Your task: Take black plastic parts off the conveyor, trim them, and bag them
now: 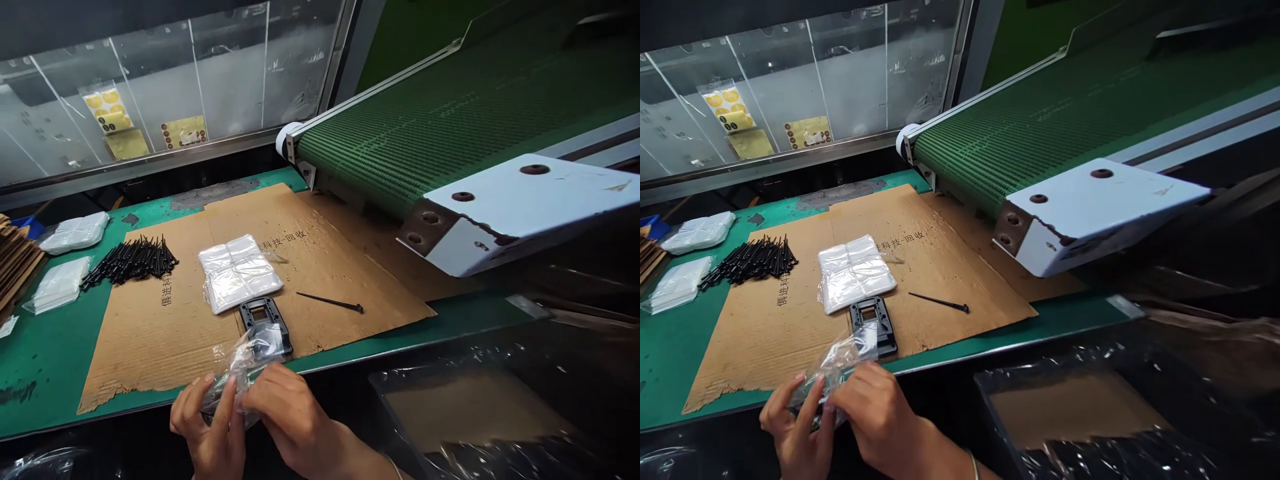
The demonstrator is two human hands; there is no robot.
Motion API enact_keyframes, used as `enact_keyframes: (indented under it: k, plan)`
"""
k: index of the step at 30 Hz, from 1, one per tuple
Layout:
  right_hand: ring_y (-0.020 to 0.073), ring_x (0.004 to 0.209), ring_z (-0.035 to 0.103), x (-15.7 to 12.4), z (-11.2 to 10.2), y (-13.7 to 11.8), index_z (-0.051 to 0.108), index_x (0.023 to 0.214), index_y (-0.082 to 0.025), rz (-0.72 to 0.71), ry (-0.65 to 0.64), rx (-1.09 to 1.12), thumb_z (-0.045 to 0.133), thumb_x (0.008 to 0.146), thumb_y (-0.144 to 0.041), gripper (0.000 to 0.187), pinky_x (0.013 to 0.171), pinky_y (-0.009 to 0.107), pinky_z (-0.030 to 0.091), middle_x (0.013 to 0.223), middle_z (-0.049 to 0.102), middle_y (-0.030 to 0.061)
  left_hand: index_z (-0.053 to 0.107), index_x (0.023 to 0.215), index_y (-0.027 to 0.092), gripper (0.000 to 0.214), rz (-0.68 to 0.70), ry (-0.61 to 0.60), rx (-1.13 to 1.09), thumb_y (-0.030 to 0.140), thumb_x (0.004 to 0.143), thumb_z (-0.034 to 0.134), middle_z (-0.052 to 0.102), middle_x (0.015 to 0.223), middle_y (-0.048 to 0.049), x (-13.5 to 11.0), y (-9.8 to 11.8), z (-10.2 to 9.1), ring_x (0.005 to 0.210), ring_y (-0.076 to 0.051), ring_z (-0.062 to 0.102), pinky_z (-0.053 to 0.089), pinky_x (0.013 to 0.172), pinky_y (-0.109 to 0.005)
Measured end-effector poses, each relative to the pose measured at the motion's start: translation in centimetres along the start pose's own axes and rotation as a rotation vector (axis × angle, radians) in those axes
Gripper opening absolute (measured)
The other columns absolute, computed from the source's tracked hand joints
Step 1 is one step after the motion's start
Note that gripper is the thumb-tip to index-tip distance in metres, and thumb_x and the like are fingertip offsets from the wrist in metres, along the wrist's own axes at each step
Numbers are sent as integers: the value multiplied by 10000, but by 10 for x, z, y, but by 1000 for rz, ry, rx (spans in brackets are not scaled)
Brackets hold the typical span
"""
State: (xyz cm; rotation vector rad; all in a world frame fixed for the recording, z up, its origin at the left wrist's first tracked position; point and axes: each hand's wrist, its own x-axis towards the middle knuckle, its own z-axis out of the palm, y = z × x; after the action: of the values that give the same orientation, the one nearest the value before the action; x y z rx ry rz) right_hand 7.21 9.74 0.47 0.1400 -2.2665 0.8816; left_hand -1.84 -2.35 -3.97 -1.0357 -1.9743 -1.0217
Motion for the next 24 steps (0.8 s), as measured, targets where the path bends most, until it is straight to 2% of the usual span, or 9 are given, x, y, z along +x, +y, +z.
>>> enact_keyframes:
  k: [2, 5, 8, 10, 15, 18, 21, 22, 24]
  plan:
    - [143, 599, 496, 5, -2, 1, 546, 797, -151, -108, -105, -54, 358, 819, -52, 214, 579, 283, 366, 639, 600, 31, 654, 915, 271, 231, 206, 1, 78, 127, 735, 643, 513, 1005, -81, 7, -4, -4, 1072, -275, 414, 338, 813, -400]
    - [140, 613, 477, 8, -6, 6, 520, 735, -157, -193, -191, -108, 390, 760, -36, 180, 602, 289, 351, 622, 590, 15, 638, 924, 263, 238, 368, -34, 19, 110, 742, 629, 579, 970, -64, 18, -11, -11, 1123, -280, 421, 289, 868, -424]
    - [143, 634, 465, 11, -12, 12, 504, 703, -161, -232, -232, -124, 414, 715, -39, 152, 631, 297, 354, 620, 584, 10, 597, 1038, 205, 290, 404, -276, -126, 50, 826, 474, 626, 759, -13, 24, -17, -14, 793, -165, 567, 293, 849, -402]
    - [145, 626, 449, 13, -16, 14, 506, 698, -160, -215, -231, -136, 401, 728, -38, 164, 637, 303, 358, 595, 567, 10, 581, 1079, 126, 299, 413, -408, -158, 26, 827, 455, 559, 611, 20, 26, -20, -15, 574, -107, 503, 350, 732, -328]
    - [164, 682, 488, 16, -17, 12, 538, 833, -156, -148, -166, -109, 357, 818, -42, 214, 683, 333, 388, 661, 612, 32, 583, 904, 150, 197, 151, -261, -203, 19, 775, 512, 515, 792, -37, 20, -21, -12, 704, -140, 524, 421, 645, -265]
    - [188, 795, 527, 9, -13, 20, 506, 1007, -162, -72, 45, -125, 397, 891, -159, 160, 732, 345, 423, 836, 636, 67, 529, 836, 170, 172, 1, -149, -172, 23, 795, 450, 519, 801, -32, 20, -22, -7, 723, -133, 539, 441, 658, -231]
    - [246, 904, 519, -6, -9, 43, 458, 1142, -140, 275, 376, -381, 441, 898, -346, 320, 749, 388, 440, 990, 589, 143, 527, 831, 173, 101, -183, -76, -35, 101, 821, 456, 544, 745, -20, 23, -28, -2, 678, -134, 543, 444, 630, -225]
    - [264, 898, 516, -12, -8, 52, 482, 1125, -137, 402, 409, -472, 452, 882, -414, 370, 742, 404, 440, 983, 584, 154, 535, 827, 172, 72, -242, -64, 5, 138, 823, 471, 552, 733, -20, 24, -30, 0, 658, -135, 546, 445, 614, -226]
    - [272, 835, 517, -21, -7, 68, 571, 970, -161, 574, 310, -523, 455, 840, -530, 409, 712, 413, 438, 891, 598, 134, 551, 799, 174, 61, -334, -58, 55, 200, 817, 499, 562, 708, -17, 25, -34, 2, 615, -136, 551, 444, 583, -230]
